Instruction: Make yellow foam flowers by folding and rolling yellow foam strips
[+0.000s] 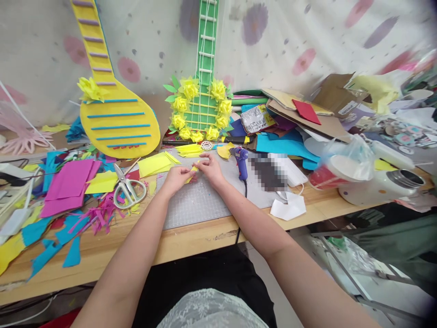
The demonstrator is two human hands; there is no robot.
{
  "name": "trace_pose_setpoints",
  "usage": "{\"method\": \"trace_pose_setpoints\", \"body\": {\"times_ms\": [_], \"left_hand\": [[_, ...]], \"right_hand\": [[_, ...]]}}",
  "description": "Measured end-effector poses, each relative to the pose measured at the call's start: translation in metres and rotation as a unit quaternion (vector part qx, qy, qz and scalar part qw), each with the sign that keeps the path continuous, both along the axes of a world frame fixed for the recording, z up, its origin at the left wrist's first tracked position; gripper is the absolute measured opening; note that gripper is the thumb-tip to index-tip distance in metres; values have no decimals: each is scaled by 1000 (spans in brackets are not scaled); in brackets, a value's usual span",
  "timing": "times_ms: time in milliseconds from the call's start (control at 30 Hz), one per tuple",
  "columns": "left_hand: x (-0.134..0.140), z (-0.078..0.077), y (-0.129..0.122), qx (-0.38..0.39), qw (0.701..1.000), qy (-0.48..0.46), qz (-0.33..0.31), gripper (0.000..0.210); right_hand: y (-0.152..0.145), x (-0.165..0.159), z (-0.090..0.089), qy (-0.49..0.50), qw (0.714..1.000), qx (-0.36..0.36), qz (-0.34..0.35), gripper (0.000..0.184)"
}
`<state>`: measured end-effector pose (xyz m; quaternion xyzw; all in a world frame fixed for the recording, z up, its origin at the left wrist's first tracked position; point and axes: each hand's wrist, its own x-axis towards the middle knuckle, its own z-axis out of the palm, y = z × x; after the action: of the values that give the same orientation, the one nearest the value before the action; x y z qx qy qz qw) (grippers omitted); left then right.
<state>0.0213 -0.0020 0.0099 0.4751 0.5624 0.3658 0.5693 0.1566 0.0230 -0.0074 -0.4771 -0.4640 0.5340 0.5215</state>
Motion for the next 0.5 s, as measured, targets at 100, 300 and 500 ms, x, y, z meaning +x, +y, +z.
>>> {"method": "trace_pose_setpoints", "body": {"times_ms": [100, 300, 500], "left_hand": [[-1, 0, 0, -9, 1000, -4, 0, 31], [-2, 1, 3, -28, 1000, -1, -12, 29], [1, 5, 1, -31, 999, -9, -8, 29]], "right_hand": [[1, 1, 1, 7, 1000, 3, -9, 42], [1, 1, 2, 19, 1000, 5, -2, 26], [2, 2, 4, 19, 1000, 4, 15, 15]]}}
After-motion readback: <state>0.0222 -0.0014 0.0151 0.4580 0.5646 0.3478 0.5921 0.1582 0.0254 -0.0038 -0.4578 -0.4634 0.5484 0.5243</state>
